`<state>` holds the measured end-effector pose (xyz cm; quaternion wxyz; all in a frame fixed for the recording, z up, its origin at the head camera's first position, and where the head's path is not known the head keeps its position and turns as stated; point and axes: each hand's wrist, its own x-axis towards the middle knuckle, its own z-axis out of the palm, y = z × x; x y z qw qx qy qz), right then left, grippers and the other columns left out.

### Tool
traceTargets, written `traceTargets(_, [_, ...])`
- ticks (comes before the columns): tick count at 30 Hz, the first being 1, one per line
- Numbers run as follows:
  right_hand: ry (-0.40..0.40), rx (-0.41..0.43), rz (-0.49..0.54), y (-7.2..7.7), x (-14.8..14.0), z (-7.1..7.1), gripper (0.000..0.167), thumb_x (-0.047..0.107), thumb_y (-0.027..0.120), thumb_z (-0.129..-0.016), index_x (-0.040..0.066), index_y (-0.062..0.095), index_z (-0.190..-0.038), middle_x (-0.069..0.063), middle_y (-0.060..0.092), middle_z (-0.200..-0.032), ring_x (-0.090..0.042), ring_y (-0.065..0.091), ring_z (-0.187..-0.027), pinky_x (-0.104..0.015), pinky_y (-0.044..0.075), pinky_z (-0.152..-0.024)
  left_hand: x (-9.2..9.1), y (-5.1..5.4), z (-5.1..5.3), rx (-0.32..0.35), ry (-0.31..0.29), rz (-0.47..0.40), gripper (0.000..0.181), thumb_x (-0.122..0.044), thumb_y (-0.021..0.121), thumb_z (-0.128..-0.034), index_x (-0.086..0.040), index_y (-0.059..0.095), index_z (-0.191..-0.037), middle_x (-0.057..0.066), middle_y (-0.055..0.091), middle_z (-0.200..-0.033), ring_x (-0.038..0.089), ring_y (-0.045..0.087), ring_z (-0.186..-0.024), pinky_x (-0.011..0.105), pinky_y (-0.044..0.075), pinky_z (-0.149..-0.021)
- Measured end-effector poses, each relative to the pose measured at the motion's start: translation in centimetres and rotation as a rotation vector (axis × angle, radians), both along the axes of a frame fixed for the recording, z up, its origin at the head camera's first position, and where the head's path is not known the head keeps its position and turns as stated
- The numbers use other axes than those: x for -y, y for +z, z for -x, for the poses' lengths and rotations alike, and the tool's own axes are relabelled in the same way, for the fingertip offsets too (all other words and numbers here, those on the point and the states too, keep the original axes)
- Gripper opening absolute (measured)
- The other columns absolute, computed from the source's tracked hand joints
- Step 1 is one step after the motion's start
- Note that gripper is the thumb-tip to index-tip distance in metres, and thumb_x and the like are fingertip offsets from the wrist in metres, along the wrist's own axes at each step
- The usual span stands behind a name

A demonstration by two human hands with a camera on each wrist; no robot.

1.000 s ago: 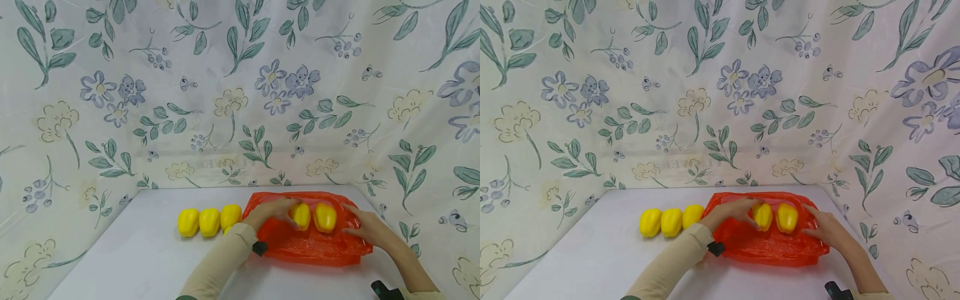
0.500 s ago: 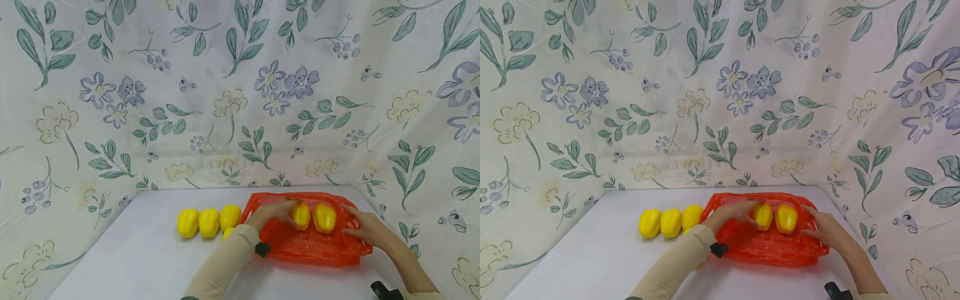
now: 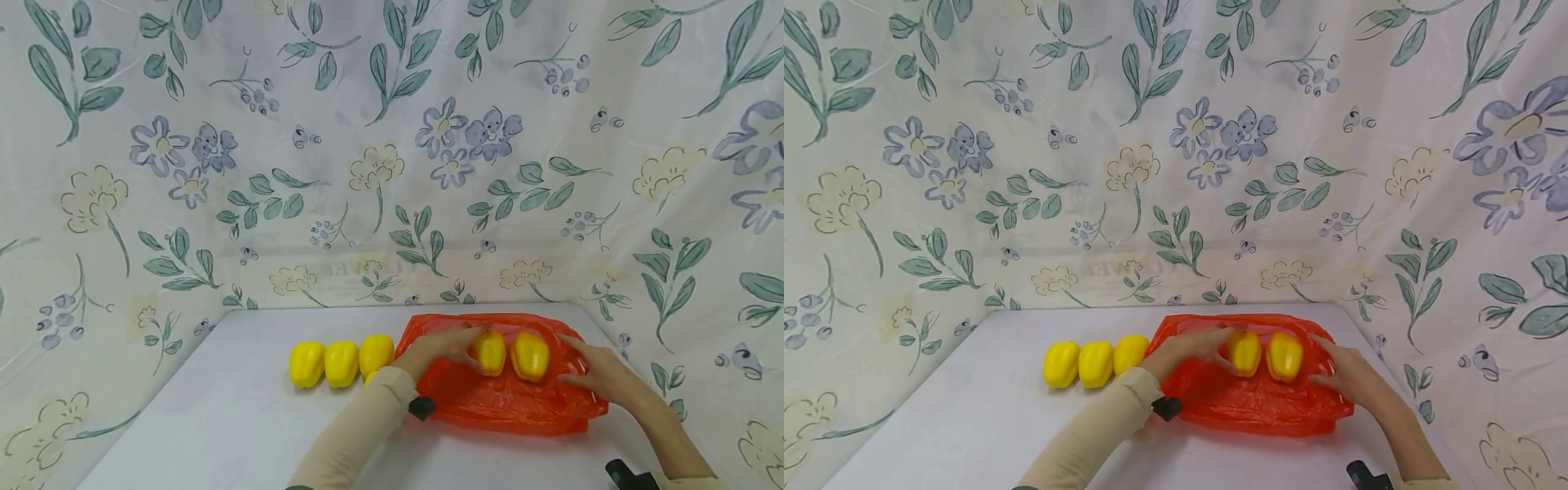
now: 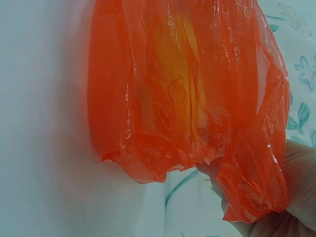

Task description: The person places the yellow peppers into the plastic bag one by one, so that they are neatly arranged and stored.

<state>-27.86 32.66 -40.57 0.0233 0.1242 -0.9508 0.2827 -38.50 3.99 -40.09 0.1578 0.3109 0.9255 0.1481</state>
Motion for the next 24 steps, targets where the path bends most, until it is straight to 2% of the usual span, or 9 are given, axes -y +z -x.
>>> traceTargets(4, [-0.008,0.013,-0.001,0.0,0.0,0.1,0.085,0.026,0.080,-0.080,0.000,0.036,-0.147,-0.033,0.055,-0.128,-0.021,0.065,-0.090,-0.030,0.061,-0.064,0.7,0.8,-0.3,-0.027,-0.042,0.028,0.090,-0.050,0.073,-0.0814,-0.035,0.022,-0.155,-0.008,0.032,-0.159,0.021,0.032,-0.145,0.046,0.033,-0.118])
traceTargets(7, [-0.012,0.023,0.002,-0.1,0.0,0.1,0.086,0.027,0.080,-0.080,0.000,0.035,-0.148,-0.033,0.055,-0.129,-0.019,0.064,-0.088,-0.029,0.060,-0.064,1.4,1.8,-0.8,-0.061,-0.082,0.063,0.087,-0.049,0.073,-0.0830,-0.036,0.024,-0.154,-0.010,0.036,-0.157,0.017,0.035,-0.144,0.042,0.035,-0.118])
traceTargets(10, [-0.015,0.030,0.003,-0.1,0.1,0.1,0.087,0.027,0.080,-0.080,0.000,0.034,-0.148,-0.034,0.054,-0.130,-0.019,0.064,-0.088,-0.029,0.061,-0.064,2.3,2.9,-1.4,-0.067,-0.112,0.087,0.085,-0.045,0.073,-0.0846,-0.037,0.024,-0.154,-0.012,0.036,-0.157,0.015,0.035,-0.143,0.041,0.035,-0.118])
traceTargets(12, [-0.015,0.033,-0.002,0.0,0.1,0.1,0.087,0.027,0.080,-0.080,-0.001,0.034,-0.148,-0.035,0.054,-0.130,-0.018,0.064,-0.085,-0.029,0.060,-0.064,2.9,3.5,-1.8,-0.074,-0.154,0.082,0.085,-0.043,0.073,-0.0857,-0.035,0.024,-0.155,-0.011,0.036,-0.157,0.014,0.036,-0.143,0.040,0.035,-0.118])
traceTargets(16, [-0.016,0.025,-0.019,0.1,0.2,0.2,0.086,0.026,0.080,-0.080,-0.001,0.034,-0.148,-0.034,0.055,-0.127,-0.016,0.063,-0.082,-0.029,0.060,-0.063,4.7,4.9,-2.7,-0.060,-0.226,0.005,0.082,-0.039,0.073,-0.0864,-0.029,0.028,-0.154,-0.006,0.041,-0.155,0.018,0.043,-0.140,0.037,0.044,-0.111])
traceTargets(18, [-0.016,0.021,-0.023,0.1,0.2,0.2,0.086,0.026,0.080,-0.080,-0.002,0.035,-0.147,-0.033,0.056,-0.127,-0.016,0.063,-0.081,-0.029,0.060,-0.063,5.7,5.6,-3.2,-0.049,-0.239,-0.042,0.080,-0.037,0.073,-0.0866,-0.028,0.031,-0.153,-0.005,0.045,-0.152,0.020,0.047,-0.136,0.033,0.049,-0.105])
traceTargets(21, [-0.018,0.023,-0.026,0.0,0.2,0.2,0.086,0.026,0.080,-0.080,-0.001,0.035,-0.147,-0.033,0.057,-0.126,-0.016,0.063,-0.082,-0.029,0.060,-0.064,7.5,6.3,-3.9,-0.060,-0.223,-0.102,0.077,-0.039,0.074,-0.0852,-0.030,0.035,-0.151,-0.006,0.052,-0.145,0.016,0.053,-0.128,0.028,0.053,-0.097])
traceTargets(24, [-0.015,0.025,-0.029,-0.1,0.2,0.2,0.086,0.026,0.080,-0.080,-0.001,0.034,-0.148,-0.033,0.057,-0.125,-0.017,0.062,-0.082,-0.029,0.060,-0.064,9.3,6.8,-4.4,-0.113,-0.201,-0.142,0.075,-0.041,0.074,-0.0854,-0.030,0.036,-0.150,-0.006,0.053,-0.142,0.014,0.053,-0.127,0.030,0.052,-0.099])
